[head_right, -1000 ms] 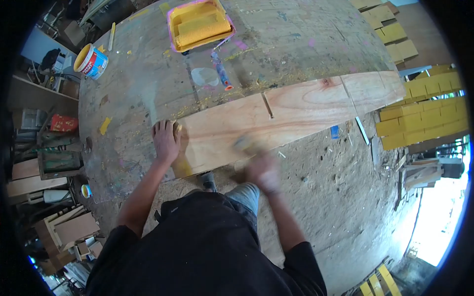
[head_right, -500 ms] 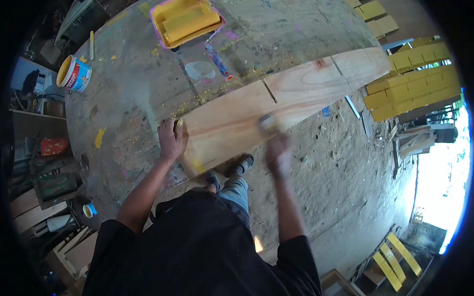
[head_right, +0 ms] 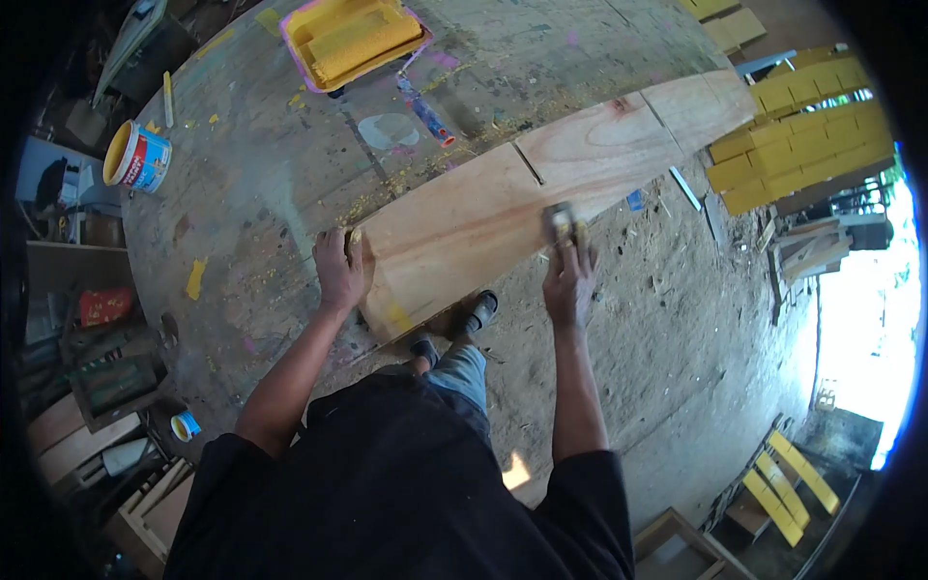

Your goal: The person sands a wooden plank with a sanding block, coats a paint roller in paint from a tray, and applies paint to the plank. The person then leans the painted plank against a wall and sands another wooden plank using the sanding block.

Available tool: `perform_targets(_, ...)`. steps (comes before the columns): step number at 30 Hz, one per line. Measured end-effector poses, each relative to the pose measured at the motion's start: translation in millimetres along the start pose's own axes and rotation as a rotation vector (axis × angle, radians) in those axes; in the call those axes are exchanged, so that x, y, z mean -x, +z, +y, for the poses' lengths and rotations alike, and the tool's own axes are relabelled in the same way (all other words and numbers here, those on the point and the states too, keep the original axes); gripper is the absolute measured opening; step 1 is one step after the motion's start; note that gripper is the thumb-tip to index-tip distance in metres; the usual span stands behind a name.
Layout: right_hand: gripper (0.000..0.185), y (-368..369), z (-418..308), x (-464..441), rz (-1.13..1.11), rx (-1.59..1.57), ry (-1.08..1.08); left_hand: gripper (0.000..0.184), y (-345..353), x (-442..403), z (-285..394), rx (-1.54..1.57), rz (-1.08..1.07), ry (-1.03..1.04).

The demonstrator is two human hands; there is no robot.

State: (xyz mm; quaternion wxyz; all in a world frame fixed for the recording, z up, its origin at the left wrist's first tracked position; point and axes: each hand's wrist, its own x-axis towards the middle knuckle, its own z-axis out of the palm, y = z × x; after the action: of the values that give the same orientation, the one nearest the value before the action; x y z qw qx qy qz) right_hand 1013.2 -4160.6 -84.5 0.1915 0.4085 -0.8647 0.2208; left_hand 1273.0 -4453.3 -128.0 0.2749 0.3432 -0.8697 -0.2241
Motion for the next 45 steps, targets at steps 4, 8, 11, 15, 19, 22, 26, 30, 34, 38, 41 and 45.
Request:
perform_targets(4,0.044,-1,-89,56,-0.246,-0.279,0.031,0.018,-3,-4,4,0.003,-0.013,-0.017)
perform_targets(8,0.039,-35,-165,64,-0.352,-0.556,-0.313,0.015,1,-4,3,0.013,0.043,0.020)
perform_targets(11,0.025,9,-29,12,-0.074,-0.141,-0.193,0.014,-2,-3,4,0.010,0.023,0.002)
perform_targets(15,0.016,16,14,-48,-0.002,-0.037,0.105,0.013,-1,-4,0,0.032,0.037,0.012)
perform_targets(19,0.027,60,-149,57,-0.254,-0.013,-0.468,0.017,11,3,-7,0.172,0.128,-0.026)
perform_targets(22,0.034,61,-103,37,-0.271,-0.022,-0.499,0.020,0,3,-8,0.322,0.094,-0.111)
perform_targets(26,0.028,16,-17,-78,-0.078,-0.013,-0.039,0.025,-3,16,11,0.261,0.102,-0.085)
perform_targets(30,0.029,28,-90,-9,-0.264,0.015,-0.196,0.027,15,26,6,0.226,0.218,-0.107)
perform_targets(34,0.032,11,-164,13,-0.353,-0.167,-0.210,0.028,19,29,-7,0.100,0.176,0.000)
perform_targets(38,0.039,42,-153,-47,-0.309,-0.161,-0.085,0.045,21,29,-19,-0.061,0.094,0.166)
perform_targets(41,0.043,15,-150,-5,-0.311,-0.225,-0.116,0.039,3,21,2,0.047,0.046,0.077)
perform_targets(45,0.032,-3,-153,23,-0.331,-0.187,-0.114,0.037,6,16,6,0.109,0.101,0.011)
